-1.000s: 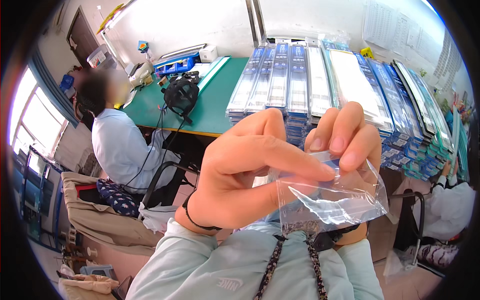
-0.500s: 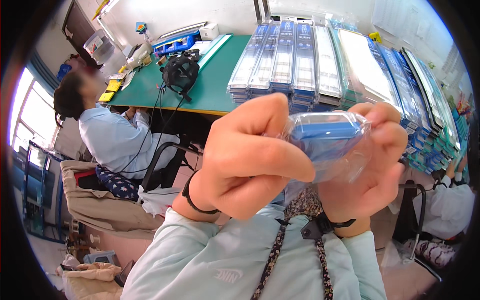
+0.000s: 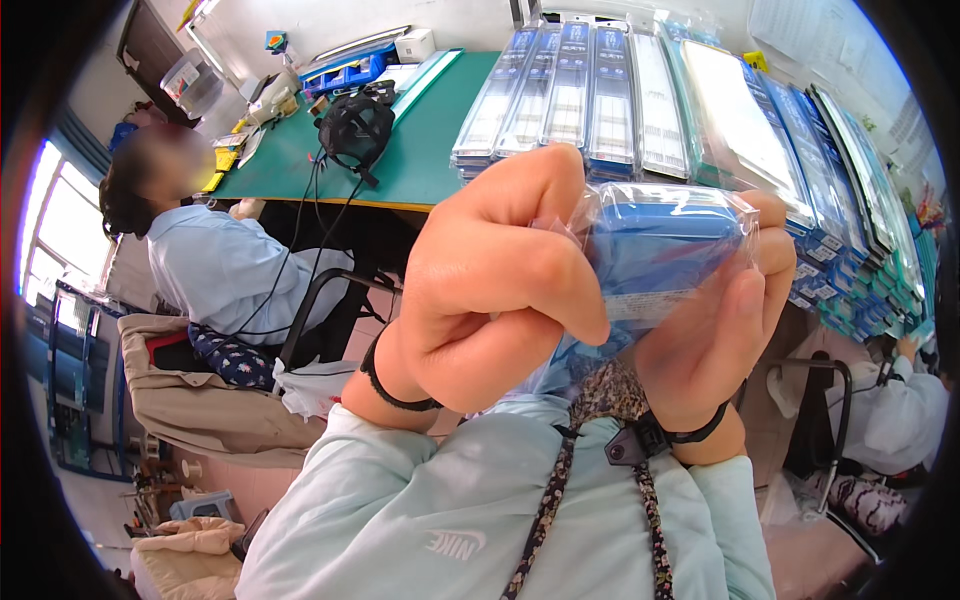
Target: Packing blue electronic devices or components into plastic bags and organizing them on a workstation.
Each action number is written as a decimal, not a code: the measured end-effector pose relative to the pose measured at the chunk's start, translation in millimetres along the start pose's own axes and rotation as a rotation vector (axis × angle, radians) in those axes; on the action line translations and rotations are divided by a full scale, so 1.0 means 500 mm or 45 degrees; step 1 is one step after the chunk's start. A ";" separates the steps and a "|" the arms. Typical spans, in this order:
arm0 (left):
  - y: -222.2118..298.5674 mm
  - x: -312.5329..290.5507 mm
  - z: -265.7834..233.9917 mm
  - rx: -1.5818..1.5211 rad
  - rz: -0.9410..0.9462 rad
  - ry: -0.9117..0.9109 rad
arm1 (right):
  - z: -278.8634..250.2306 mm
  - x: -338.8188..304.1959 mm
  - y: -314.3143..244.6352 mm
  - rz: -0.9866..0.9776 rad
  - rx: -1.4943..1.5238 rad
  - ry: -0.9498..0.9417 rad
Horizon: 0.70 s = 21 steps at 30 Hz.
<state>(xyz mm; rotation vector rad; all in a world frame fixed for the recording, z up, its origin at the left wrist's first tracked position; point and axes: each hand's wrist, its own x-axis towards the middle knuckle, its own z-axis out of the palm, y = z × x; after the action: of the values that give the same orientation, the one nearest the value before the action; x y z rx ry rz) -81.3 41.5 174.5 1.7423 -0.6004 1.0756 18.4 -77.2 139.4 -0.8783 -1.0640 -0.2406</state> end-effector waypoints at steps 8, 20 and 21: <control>-0.009 -0.004 0.000 -0.040 0.016 -0.023 | 0.007 -0.008 0.005 0.046 0.310 0.055; -0.038 0.000 -0.021 0.103 0.356 -0.041 | 0.007 -0.014 -0.006 0.321 -0.108 -0.039; -0.040 0.002 -0.022 0.096 0.361 -0.043 | 0.001 -0.012 -0.003 0.257 -0.152 -0.071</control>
<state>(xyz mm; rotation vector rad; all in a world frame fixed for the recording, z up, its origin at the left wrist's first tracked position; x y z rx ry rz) -69.6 59.7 167.4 1.7790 -0.8571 1.2791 14.1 -79.1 135.4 -1.0979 -1.0114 -0.1117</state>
